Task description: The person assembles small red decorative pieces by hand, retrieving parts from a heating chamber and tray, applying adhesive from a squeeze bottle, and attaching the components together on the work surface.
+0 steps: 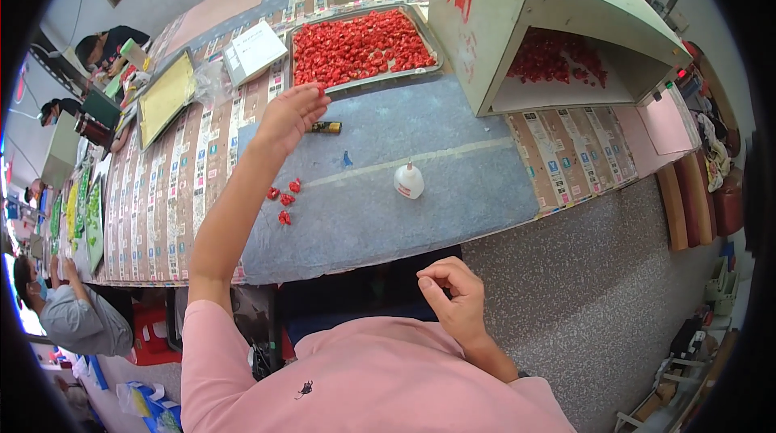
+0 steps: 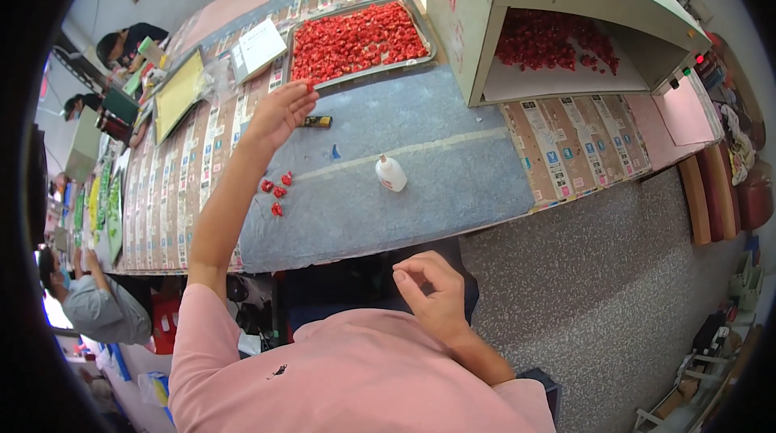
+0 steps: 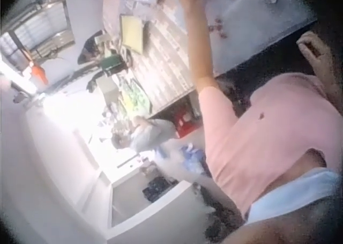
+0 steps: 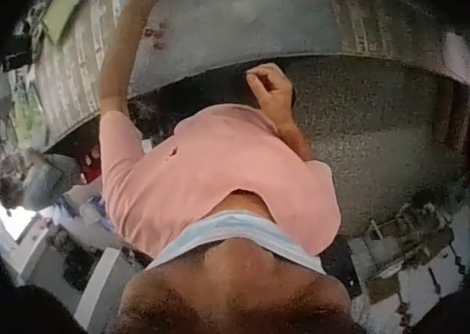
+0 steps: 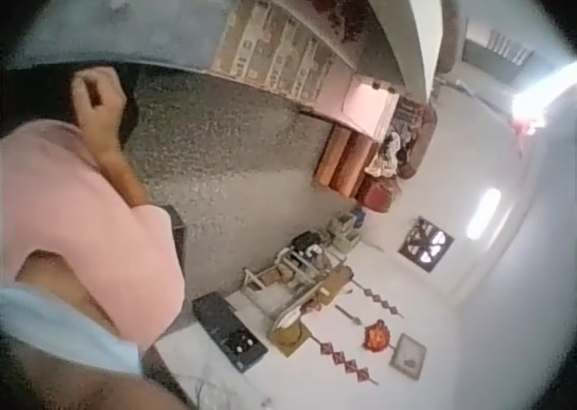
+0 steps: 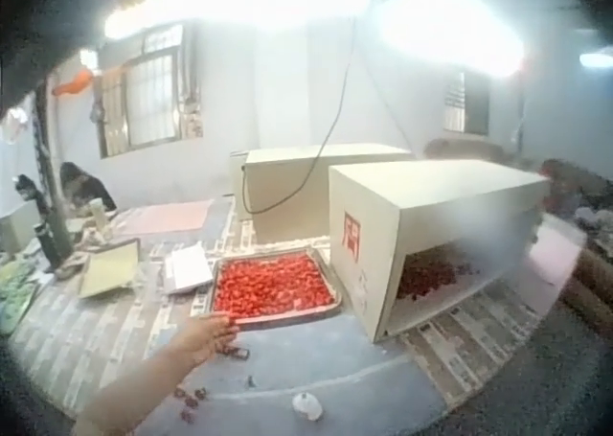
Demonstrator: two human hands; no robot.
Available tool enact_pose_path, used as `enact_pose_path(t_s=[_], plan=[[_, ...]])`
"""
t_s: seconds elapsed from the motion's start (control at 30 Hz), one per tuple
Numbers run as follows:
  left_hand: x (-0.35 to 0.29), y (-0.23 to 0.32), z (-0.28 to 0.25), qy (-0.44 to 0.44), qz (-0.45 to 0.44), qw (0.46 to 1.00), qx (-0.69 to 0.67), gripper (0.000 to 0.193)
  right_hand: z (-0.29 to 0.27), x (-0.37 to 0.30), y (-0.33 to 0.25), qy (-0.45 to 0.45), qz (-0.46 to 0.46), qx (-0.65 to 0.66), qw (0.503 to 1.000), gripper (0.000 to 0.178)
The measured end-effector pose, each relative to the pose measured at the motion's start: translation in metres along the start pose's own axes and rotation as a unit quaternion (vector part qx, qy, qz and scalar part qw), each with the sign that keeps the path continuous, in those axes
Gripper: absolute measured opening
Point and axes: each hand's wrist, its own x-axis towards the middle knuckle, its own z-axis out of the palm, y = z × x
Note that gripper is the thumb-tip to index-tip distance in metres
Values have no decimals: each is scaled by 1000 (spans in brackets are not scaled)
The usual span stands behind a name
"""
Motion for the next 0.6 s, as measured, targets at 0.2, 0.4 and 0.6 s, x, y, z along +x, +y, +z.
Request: enact_pose_path(t_s=[0.2,0.4,0.6], plan=[[39,2,-1,56,-21,997,-56,28,-9,-1,5,22,4,-8,1000,9],[-9,-3,6,35,45,997,60,23,-19,7,14,38,8,-19,999,8],[-62,-10,33,-31,46,986,154,19,-16,45,1,93,-76,-101,988,16]])
